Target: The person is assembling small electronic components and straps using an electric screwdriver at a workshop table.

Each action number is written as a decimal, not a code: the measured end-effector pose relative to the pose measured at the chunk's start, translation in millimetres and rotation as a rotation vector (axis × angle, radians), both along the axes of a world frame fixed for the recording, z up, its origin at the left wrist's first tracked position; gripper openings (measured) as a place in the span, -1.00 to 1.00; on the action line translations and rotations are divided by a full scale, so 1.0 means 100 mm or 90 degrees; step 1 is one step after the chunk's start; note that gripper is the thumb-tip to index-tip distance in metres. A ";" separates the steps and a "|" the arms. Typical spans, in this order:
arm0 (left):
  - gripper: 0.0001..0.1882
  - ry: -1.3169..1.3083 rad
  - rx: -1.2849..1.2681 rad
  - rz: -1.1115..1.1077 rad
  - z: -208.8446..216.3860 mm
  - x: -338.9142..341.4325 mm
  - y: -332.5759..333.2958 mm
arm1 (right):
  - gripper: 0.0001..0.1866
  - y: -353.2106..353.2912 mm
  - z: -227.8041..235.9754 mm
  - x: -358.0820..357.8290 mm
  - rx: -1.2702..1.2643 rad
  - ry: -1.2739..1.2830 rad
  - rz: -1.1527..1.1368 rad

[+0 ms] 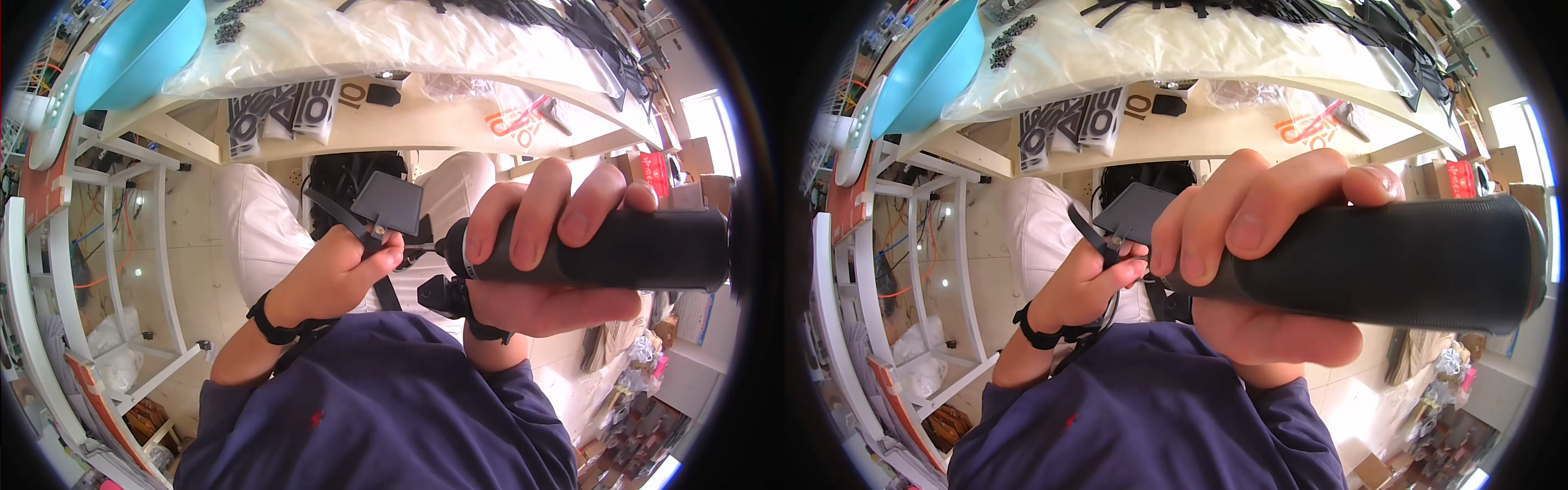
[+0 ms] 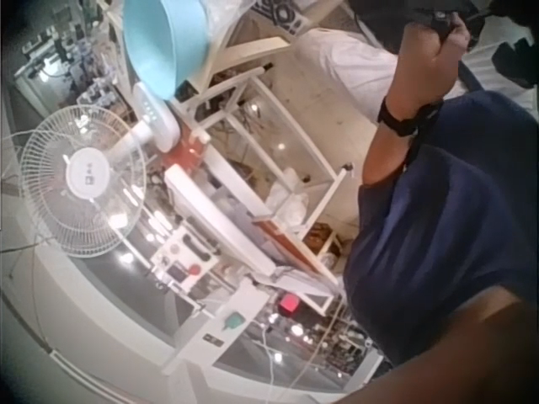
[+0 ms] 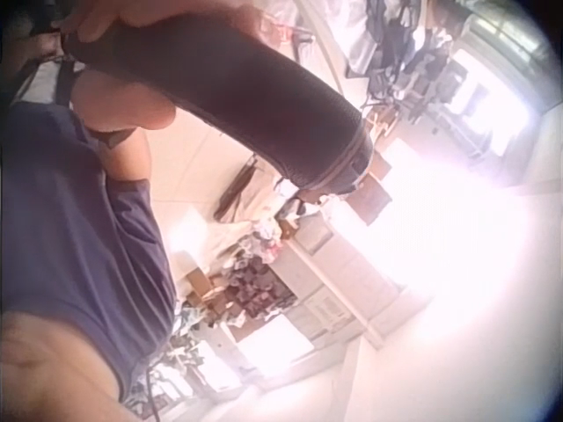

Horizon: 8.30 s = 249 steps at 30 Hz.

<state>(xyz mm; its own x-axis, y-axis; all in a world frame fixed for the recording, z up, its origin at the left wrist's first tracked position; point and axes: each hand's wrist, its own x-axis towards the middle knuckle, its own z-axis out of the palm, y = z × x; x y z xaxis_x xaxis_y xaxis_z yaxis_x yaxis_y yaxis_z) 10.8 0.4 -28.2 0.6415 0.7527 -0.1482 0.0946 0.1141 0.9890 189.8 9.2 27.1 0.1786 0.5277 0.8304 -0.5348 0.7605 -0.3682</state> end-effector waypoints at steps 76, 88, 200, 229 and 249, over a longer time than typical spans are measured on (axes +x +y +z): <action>-0.54 -0.149 0.158 -0.373 -0.01 0.04 -0.13 | -0.51 -0.58 0.14 -0.15 0.190 -0.095 0.082; -0.54 -0.152 0.112 -0.371 -0.04 0.03 -0.12 | -0.52 -0.66 0.26 -0.21 0.009 -0.091 0.009; -0.60 -0.167 -0.058 -0.400 -0.20 0.05 -0.20 | -0.62 -0.40 0.06 -0.09 0.150 -0.103 0.207; -0.77 0.439 0.089 -0.138 -1.02 0.21 0.93 | -0.42 -0.42 -0.47 0.62 -0.134 0.015 -0.185; -0.71 0.515 0.703 0.001 1.21 1.58 3.50 | -0.44 -0.30 -0.77 0.78 -0.240 0.074 -0.119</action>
